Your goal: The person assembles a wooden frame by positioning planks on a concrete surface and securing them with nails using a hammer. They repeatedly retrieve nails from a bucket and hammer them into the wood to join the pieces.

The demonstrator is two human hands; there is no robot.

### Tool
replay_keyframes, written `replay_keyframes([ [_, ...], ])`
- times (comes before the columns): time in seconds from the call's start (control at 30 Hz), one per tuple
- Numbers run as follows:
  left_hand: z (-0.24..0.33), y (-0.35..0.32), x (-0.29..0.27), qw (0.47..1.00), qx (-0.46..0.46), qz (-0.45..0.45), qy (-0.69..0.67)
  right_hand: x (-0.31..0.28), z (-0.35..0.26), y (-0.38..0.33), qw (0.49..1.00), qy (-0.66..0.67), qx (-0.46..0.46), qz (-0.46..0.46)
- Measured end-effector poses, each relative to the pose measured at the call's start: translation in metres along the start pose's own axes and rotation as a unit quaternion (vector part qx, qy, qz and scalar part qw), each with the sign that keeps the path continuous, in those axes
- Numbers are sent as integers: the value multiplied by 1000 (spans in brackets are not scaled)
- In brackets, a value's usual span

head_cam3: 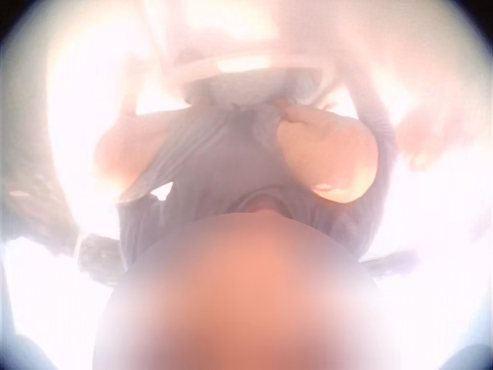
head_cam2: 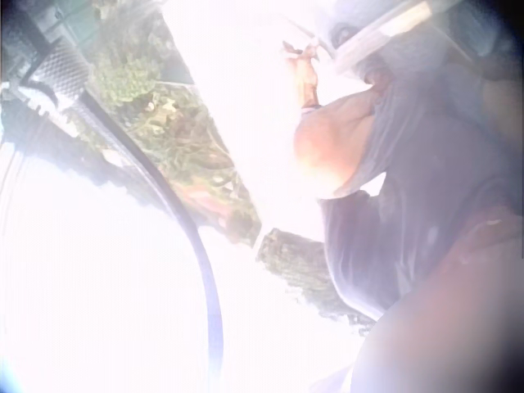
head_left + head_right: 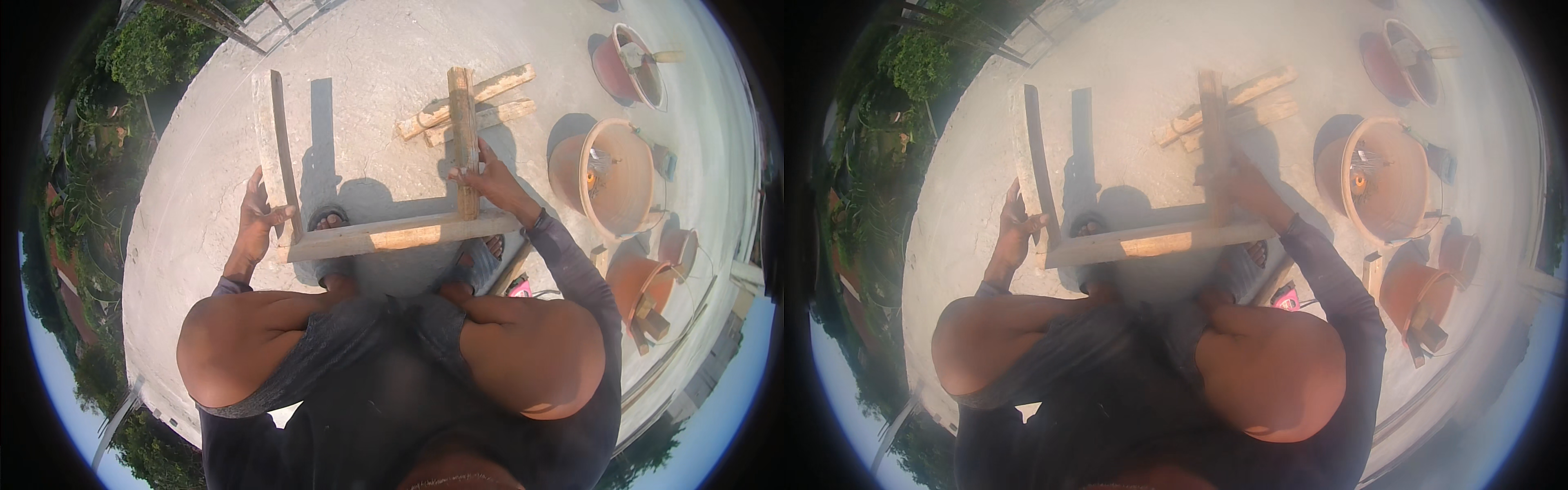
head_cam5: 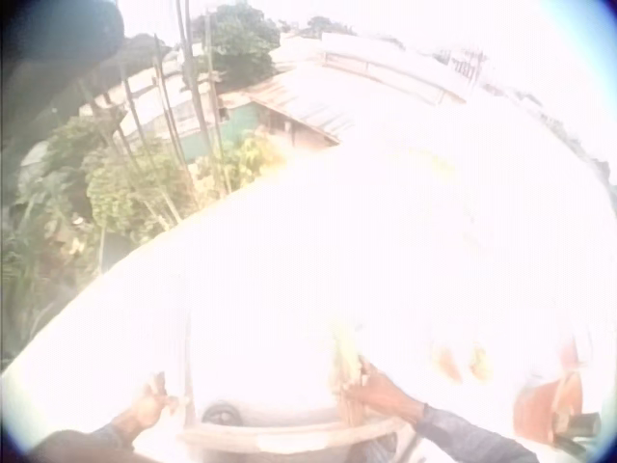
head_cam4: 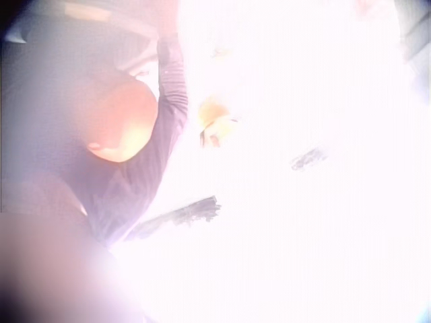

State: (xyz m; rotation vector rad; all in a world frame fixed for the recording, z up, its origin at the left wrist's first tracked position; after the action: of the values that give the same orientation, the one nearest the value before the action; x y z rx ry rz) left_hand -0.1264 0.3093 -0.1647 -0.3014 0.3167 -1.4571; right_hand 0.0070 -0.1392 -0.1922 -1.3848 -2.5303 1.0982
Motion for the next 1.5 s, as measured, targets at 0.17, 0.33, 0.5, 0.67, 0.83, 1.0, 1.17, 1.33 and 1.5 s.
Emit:
replay_keyframes([
  [0.17,-35,3,0,994,-44,90,-45,21,-35,36,971,-189,-63,131],
  [0.33,-46,3,-13,988,-65,106,-97,22,-60,65,948,-285,-37,136],
  [0.5,-58,12,-18,980,-43,110,-161,20,-90,91,948,-304,6,91],
  [0.67,-72,13,-16,971,-80,137,-177,30,-113,132,922,-377,4,88],
  [0.83,-70,20,-19,965,-45,163,-202,33,-139,153,923,-379,-9,74],
  [1.0,-59,43,-27,966,-35,162,-196,30,-155,179,921,-385,13,60],
  [1.17,-52,63,-26,970,-17,175,-166,21,-145,217,923,-379,-6,67],
  [1.33,-63,81,-10,959,14,241,-148,14,-133,244,895,-426,-87,102],
  [1.5,-74,86,4,939,35,305,-153,10,-130,255,903,-411,-87,94],
])
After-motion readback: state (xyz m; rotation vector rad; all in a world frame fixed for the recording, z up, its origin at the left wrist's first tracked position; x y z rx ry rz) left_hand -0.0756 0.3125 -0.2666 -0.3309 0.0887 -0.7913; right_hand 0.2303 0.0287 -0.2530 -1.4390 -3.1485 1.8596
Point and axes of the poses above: each hand's wrist, its own y-axis towards the middle knuckle, its own x-axis out of the palm, z = x × y, the point moved 3 cm from there along y, towards the middle knuckle, and after that the axes turned 6 degrees about x, right-handed, at the moved point
